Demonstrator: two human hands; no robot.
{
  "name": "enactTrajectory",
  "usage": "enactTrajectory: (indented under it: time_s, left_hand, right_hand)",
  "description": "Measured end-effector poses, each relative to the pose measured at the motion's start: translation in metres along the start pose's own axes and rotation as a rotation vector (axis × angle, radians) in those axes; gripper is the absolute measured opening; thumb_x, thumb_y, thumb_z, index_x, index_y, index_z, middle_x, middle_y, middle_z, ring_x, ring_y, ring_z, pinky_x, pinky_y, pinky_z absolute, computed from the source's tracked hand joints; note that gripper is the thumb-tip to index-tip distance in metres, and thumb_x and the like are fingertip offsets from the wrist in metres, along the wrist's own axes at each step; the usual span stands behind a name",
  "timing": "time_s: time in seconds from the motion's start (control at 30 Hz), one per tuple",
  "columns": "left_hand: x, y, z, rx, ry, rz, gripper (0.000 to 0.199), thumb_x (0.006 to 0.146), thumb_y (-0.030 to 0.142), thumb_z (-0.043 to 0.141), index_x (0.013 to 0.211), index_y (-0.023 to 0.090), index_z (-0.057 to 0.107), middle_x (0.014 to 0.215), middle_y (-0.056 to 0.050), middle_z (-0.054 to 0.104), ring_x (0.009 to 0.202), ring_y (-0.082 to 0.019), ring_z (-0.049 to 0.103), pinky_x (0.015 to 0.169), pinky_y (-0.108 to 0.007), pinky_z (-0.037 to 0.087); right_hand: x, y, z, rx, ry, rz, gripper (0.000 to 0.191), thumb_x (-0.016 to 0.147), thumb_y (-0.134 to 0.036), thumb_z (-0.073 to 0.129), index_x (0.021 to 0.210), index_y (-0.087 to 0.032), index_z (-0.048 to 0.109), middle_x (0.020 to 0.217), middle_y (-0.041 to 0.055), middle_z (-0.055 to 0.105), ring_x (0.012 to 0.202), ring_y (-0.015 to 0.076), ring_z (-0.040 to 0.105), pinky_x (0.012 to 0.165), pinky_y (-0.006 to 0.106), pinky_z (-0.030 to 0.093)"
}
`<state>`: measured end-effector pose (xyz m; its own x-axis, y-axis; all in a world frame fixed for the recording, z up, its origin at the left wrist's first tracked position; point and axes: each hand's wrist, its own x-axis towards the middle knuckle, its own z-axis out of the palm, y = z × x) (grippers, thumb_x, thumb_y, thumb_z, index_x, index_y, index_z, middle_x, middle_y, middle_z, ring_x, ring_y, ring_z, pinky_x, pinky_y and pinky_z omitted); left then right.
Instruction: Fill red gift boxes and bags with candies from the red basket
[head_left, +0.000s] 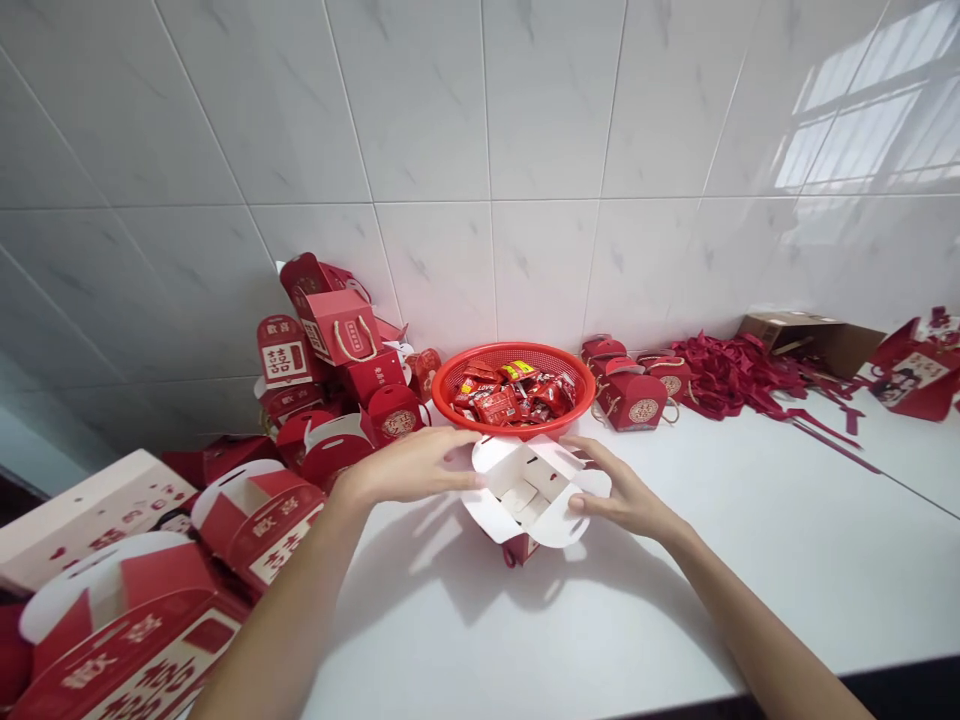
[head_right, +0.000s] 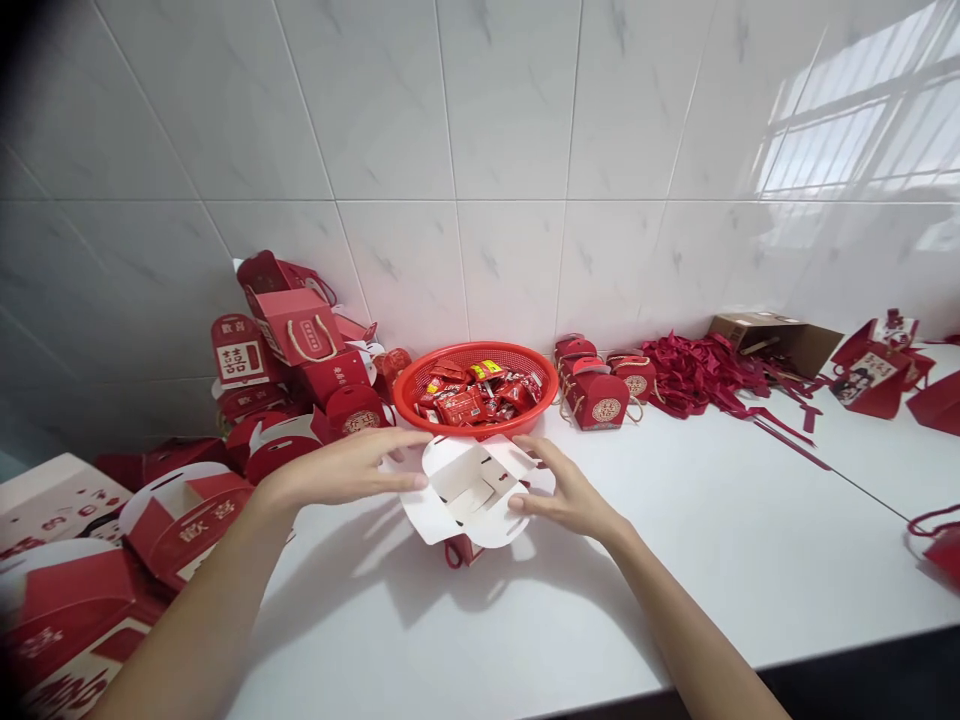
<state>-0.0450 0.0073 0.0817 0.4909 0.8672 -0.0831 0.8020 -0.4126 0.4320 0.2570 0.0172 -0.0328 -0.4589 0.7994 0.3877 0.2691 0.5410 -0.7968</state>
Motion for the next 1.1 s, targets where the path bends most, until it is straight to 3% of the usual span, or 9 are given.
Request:
enactTrajectory:
  time_s: [0.1,0.2,0.3,0.37,0.43,0.57,0.77,0.93,1.1]
  left_hand:
    - [0.015,-0.003,-0.012,-0.038,0.106,-0.035,0.052,0.085,0.054,0.057,0.126,0.024,0.067,0.122,-0.006,0.071,0.107,-0.026,0.066,0.087,-0.028,0.05]
    - [0.05,-0.011,-0.019,-0.004,0.133,-0.023,0.043,0.085,0.049,0.054,0.111,0.022,0.074,0.111,-0.005,0.075,0.097,-0.024,0.067,0.083,-0.028,0.049]
    - [0.095,-0.018,-0.019,0.128,-0.06,-0.071,0.037,0.08,0.05,0.054,0.087,0.022,0.078,0.089,-0.004,0.076,0.082,-0.022,0.067,0.072,-0.027,0.049]
    - [0.122,-0.019,-0.015,0.19,-0.244,-0.122,0.036,0.071,0.054,0.064,0.085,0.025,0.08,0.094,-0.004,0.078,0.086,-0.024,0.067,0.074,-0.028,0.049]
    - [0.142,-0.017,-0.008,0.217,-0.339,-0.174,0.04,0.064,0.053,0.07,0.094,0.028,0.08,0.108,-0.005,0.077,0.093,-0.027,0.067,0.078,-0.032,0.051]
    - [0.161,-0.012,0.005,0.245,-0.375,-0.199,0.048,0.055,0.038,0.075,0.103,0.034,0.078,0.125,-0.004,0.071,0.103,-0.033,0.065,0.083,-0.04,0.052]
    - [0.165,-0.02,0.014,0.186,-0.421,-0.125,0.05,0.059,0.023,0.067,0.107,0.028,0.077,0.115,-0.004,0.075,0.096,-0.029,0.067,0.077,-0.033,0.052]
    - [0.161,-0.031,0.019,0.02,-0.264,0.002,0.04,0.063,0.017,0.064,0.101,0.021,0.075,0.11,-0.004,0.073,0.098,-0.024,0.065,0.082,-0.027,0.048]
    - [0.156,-0.041,0.025,-0.572,0.085,0.078,0.041,0.064,0.029,0.077,0.103,0.021,0.069,0.1,-0.003,0.07,0.092,-0.021,0.065,0.083,-0.031,0.051]
  right_hand:
    - [0.001,0.0,-0.003,0.0,0.103,-0.034,0.057,0.087,-0.057,0.065,0.135,-0.027,0.055,0.137,0.0124,0.059,0.122,0.03,0.059,0.101,0.05,0.05]
    - [0.001,0.0,-0.003,-0.004,0.21,-0.045,0.046,0.091,-0.056,0.06,0.125,-0.025,0.061,0.129,0.0117,0.064,0.114,0.0283,0.063,0.098,0.049,0.053]
    - [0.001,-0.002,-0.003,-0.014,0.264,-0.037,0.039,0.093,-0.054,0.058,0.118,-0.025,0.063,0.125,0.0114,0.065,0.104,0.0259,0.067,0.091,0.045,0.056]
    - [0.001,-0.003,-0.003,-0.029,0.274,-0.038,0.036,0.093,-0.052,0.058,0.116,-0.024,0.064,0.123,0.0115,0.066,0.096,0.0239,0.068,0.086,0.043,0.058]
    - [0.0,-0.002,-0.003,-0.062,0.288,-0.046,0.034,0.093,-0.05,0.059,0.113,-0.024,0.065,0.122,0.0116,0.066,0.09,0.0222,0.068,0.083,0.042,0.059]
    - [0.0,-0.001,-0.002,-0.119,0.312,-0.074,0.03,0.094,-0.047,0.059,0.11,-0.023,0.066,0.12,0.0119,0.065,0.087,0.0211,0.069,0.082,0.041,0.06]
    - [-0.002,-0.004,-0.001,-0.153,0.318,-0.097,0.024,0.094,-0.041,0.06,0.109,-0.023,0.066,0.121,0.011,0.065,0.08,0.0183,0.069,0.078,0.038,0.06]
    - [-0.002,-0.003,-0.001,-0.18,0.335,-0.104,0.019,0.093,-0.035,0.06,0.106,-0.023,0.066,0.119,0.0108,0.065,0.073,0.0164,0.068,0.074,0.037,0.06]
    - [0.0,0.001,-0.001,-0.152,0.348,-0.094,0.017,0.092,-0.034,0.06,0.103,-0.023,0.068,0.117,0.0101,0.067,0.067,0.0145,0.067,0.072,0.035,0.059]
